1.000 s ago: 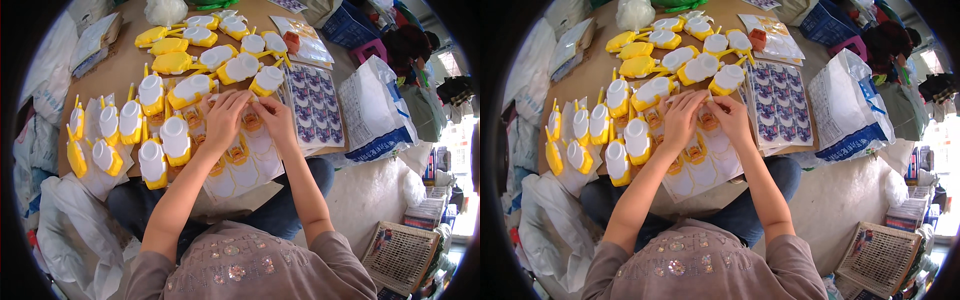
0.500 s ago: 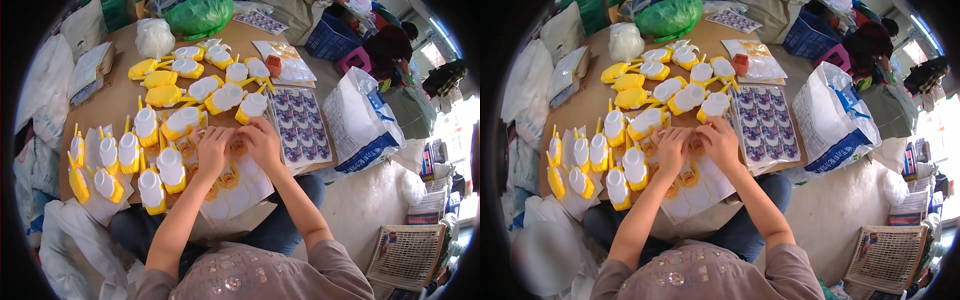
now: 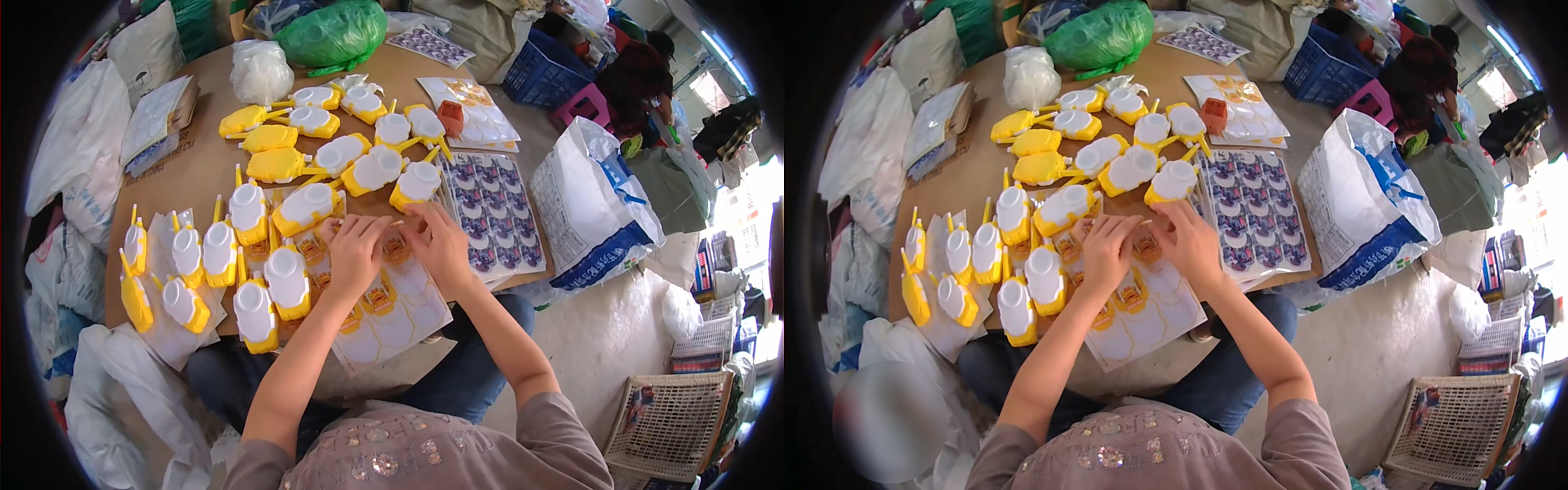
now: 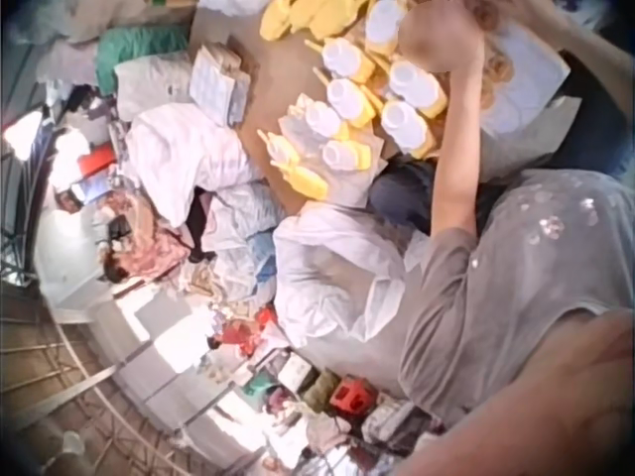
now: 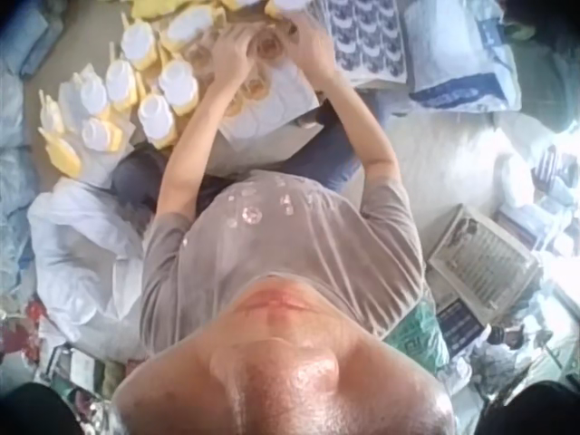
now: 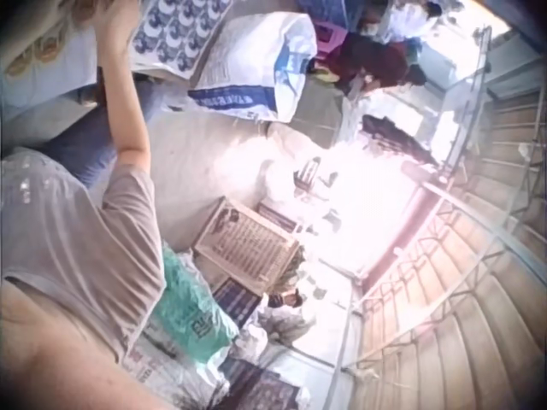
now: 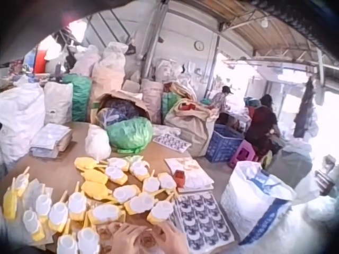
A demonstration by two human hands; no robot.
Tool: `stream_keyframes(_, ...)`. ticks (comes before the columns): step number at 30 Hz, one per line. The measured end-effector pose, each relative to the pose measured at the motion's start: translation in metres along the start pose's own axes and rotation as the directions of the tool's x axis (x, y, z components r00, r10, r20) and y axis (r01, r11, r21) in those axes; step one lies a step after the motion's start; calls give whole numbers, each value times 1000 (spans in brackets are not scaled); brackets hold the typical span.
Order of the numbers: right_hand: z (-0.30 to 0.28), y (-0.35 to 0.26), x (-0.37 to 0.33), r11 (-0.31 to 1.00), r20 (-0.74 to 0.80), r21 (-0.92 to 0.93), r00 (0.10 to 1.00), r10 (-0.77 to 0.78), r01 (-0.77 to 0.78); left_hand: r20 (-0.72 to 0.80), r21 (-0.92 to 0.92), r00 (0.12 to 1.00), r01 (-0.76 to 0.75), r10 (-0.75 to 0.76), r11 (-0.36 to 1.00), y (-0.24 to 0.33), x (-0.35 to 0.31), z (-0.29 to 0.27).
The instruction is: Peeling and applying decorative stickers to the front of yellow toy walkie-talkies.
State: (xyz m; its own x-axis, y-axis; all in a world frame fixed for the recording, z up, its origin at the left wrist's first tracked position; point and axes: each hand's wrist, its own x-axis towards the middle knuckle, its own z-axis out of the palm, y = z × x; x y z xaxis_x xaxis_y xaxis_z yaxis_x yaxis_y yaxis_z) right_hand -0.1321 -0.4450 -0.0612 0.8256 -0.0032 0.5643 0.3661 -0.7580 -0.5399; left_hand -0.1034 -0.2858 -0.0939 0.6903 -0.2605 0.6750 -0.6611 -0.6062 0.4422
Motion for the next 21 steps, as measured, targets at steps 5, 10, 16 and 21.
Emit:
stream_keyframes(5,5,4,-2,982,102,61,980,171,-178,-30,-16,999,-20,20,1000,-1,0,4)
stream_keyframes(10,9,5,-7,988,13,90,992,128,-129,-77,-5,997,-22,21,1000,1,1,3)
stream_keyframes(16,6,8,-5,973,4,-125,981,-196,195,-55,-16,998,-26,25,1000,2,0,0)
stream_keyframes(21,8,8,-6,974,-24,-113,980,-199,195,-12,22,1000,-5,6,1000,0,-3,3)
